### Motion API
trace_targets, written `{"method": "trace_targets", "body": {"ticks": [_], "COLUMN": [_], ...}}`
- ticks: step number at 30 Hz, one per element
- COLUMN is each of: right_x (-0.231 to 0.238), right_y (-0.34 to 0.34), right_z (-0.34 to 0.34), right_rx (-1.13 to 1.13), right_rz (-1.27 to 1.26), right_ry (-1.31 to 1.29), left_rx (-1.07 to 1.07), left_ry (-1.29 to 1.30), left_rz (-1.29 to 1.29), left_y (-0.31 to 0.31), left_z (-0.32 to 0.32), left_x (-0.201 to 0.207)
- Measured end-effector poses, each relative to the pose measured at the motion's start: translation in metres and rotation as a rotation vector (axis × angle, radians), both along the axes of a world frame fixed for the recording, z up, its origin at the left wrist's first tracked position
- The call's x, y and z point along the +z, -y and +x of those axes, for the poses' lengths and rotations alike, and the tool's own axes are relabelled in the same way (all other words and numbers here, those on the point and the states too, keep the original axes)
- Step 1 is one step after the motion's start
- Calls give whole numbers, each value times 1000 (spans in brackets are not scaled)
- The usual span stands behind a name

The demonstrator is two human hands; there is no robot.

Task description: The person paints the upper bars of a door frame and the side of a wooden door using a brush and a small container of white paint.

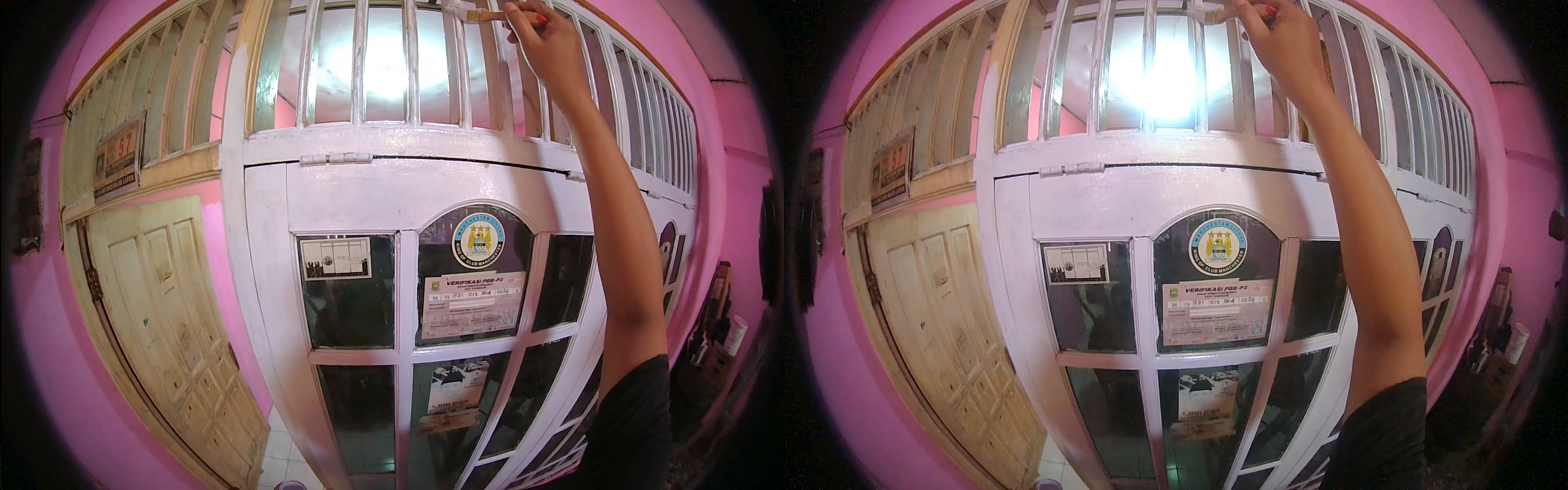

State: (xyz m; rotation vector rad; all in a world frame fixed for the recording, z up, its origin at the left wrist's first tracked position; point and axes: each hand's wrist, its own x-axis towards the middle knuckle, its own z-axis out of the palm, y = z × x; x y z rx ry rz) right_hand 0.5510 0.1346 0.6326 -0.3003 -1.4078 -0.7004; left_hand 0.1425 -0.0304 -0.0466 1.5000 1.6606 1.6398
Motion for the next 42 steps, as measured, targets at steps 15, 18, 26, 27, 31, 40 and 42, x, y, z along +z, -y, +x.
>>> {"method": "trace_targets", "body": {"ticks": [15, 18, 26, 27, 31, 40, 42], "right_x": [-47, -30, -47, -54, -47, -76, -94], "right_y": [41, 34, 20, 30, 45, 25, 34], "right_z": [16, 6, 12, 10, 0, 12, 15], "right_rx": [-162, -1, -180, -133, -24, -129, -168], "right_rz": [-55, 12, -119, -145, -84, -145, -176], "right_ry": [85, 81, 3, 5, -27, 85, 117], "left_rx": [15, 5, -18, -17, 53, 49, 11], "left_ry": [-90, -80, -22, -16, -93, -105, -84], "left_rz": [32, 10, -31, -26, -80, -110, -127], "left_y": [20, 23, 38, 39, 41, 37, 44], "left_z": [-6, -6, -3, -4, -7, -16, -2], "left_x": [-6, -8, -8, -15, -20, -43, -19]}}
